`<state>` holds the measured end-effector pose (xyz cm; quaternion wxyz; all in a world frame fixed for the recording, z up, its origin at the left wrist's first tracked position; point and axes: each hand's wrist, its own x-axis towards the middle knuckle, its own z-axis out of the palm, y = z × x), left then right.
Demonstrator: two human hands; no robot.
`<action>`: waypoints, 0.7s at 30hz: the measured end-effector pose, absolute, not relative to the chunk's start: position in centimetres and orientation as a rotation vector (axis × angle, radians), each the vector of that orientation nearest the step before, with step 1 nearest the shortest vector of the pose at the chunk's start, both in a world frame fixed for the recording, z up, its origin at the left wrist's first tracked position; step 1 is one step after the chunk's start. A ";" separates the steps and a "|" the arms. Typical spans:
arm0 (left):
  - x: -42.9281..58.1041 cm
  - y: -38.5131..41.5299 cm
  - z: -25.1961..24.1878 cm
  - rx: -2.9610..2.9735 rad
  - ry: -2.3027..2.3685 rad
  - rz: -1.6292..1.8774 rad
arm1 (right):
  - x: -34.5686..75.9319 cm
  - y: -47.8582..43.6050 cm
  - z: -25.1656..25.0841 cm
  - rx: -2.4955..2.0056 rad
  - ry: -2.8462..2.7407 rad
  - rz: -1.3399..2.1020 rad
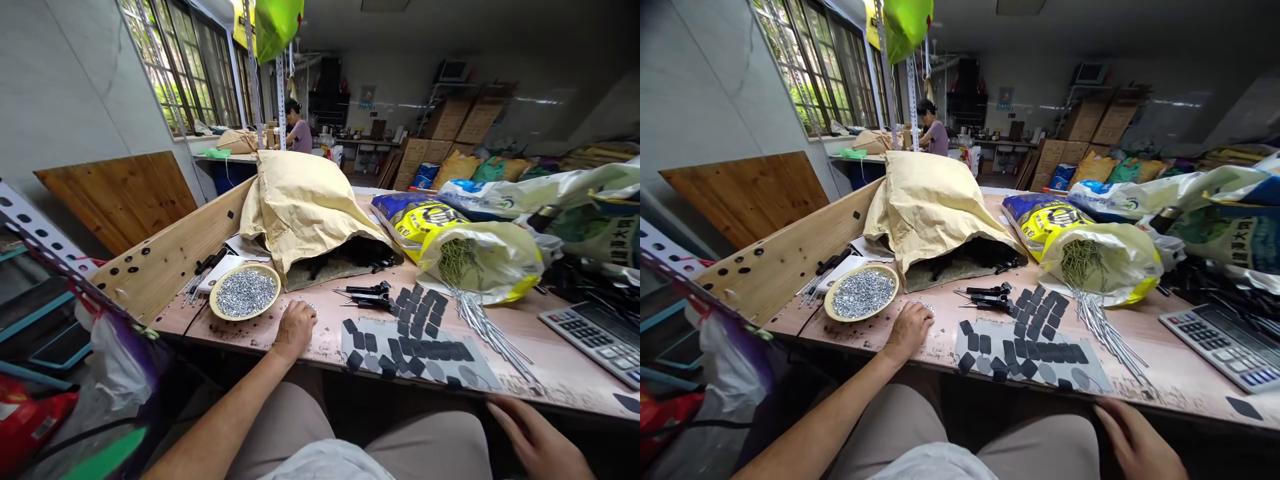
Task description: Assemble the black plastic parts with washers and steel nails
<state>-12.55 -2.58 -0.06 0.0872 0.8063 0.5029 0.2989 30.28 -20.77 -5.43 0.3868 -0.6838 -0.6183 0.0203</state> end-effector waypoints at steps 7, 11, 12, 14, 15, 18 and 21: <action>-12.6 -4.2 0.5 1.692 1.364 1.111 | 13.0 -3.8 1.5 -1.527 -2.188 -0.109; -13.1 -4.9 1.5 1.076 1.113 1.105 | 8.6 1.3 1.7 -1.651 -2.243 -0.268; -13.2 -4.9 1.8 0.964 1.056 1.090 | 8.4 2.1 1.4 -1.661 -2.233 -0.270; -13.5 -5.0 2.3 0.777 0.950 1.057 | 8.4 3.0 1.0 -1.663 -2.228 -0.267; -13.6 -5.0 2.5 0.694 0.896 1.048 | 8.6 3.1 1.0 -1.651 -2.230 -0.258; -13.3 -4.8 2.8 0.473 0.747 1.038 | 9.2 2.1 1.7 -1.569 -2.245 -0.205; -12.4 -4.6 3.0 0.342 0.632 1.032 | 9.1 -0.8 3.3 -1.447 -2.282 -0.112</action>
